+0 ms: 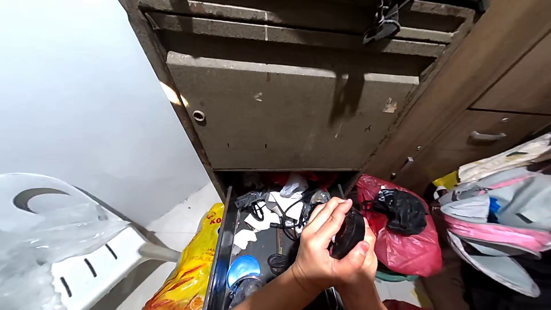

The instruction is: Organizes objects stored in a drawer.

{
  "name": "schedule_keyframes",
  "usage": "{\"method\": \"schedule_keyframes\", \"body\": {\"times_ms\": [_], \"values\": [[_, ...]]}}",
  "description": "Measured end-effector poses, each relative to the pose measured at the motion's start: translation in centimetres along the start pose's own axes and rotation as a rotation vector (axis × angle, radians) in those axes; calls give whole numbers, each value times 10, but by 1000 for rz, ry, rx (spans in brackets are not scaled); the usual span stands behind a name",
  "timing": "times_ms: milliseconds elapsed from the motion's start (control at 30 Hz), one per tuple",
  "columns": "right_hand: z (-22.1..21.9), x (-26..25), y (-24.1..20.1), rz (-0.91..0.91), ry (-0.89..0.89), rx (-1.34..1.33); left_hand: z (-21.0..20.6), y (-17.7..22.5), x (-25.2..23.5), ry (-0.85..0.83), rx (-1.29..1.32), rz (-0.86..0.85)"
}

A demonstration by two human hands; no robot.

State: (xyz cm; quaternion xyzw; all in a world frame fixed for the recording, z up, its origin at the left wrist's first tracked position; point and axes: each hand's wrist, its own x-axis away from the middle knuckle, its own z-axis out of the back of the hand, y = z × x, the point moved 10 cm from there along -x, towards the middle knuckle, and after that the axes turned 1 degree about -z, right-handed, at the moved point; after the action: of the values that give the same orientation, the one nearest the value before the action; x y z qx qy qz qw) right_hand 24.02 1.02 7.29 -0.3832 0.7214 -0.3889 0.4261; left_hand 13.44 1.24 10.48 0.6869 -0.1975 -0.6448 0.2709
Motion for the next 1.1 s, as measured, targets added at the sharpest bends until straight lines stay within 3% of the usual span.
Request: {"method": "schedule_keyframes", "body": {"times_ms": [100, 300, 400, 500, 600, 700, 767, 867, 933, 1000, 1100], "values": [[-4, -2, 8, -46, -42, -41, 5, -6, 3, 47, 34, 38], [-6, -5, 19, -94, 52, -35, 11, -25, 8, 82, 49, 140], [-19, -9, 39, -354, -69, -56, 15, -48, 9, 81, 220, 463], [-31, -5, 43, -493, -440, -80, 22, -69, 3, 150, 558, 839], [-24, 6, 44, -378, -813, 355, 35, -60, -12, 248, 842, 869], [-21, 52, 85, -450, -1299, 673, 47, -28, -30, 158, 918, 848], [-21, 78, 106, -509, -1477, 748, 58, -4, -43, 83, 888, 833], [-33, 66, 100, -434, -1357, 788, 87, 20, -59, 68, 778, 704], [-44, 52, 84, -373, -1248, 698, 105, 26, -52, -26, 527, 655], [-55, 48, 67, -391, -1217, 453, 121, 19, -25, -156, 239, 744], [-67, 45, 55, -455, -1250, 290, 132, -5, 31, -261, 83, 964]]}}
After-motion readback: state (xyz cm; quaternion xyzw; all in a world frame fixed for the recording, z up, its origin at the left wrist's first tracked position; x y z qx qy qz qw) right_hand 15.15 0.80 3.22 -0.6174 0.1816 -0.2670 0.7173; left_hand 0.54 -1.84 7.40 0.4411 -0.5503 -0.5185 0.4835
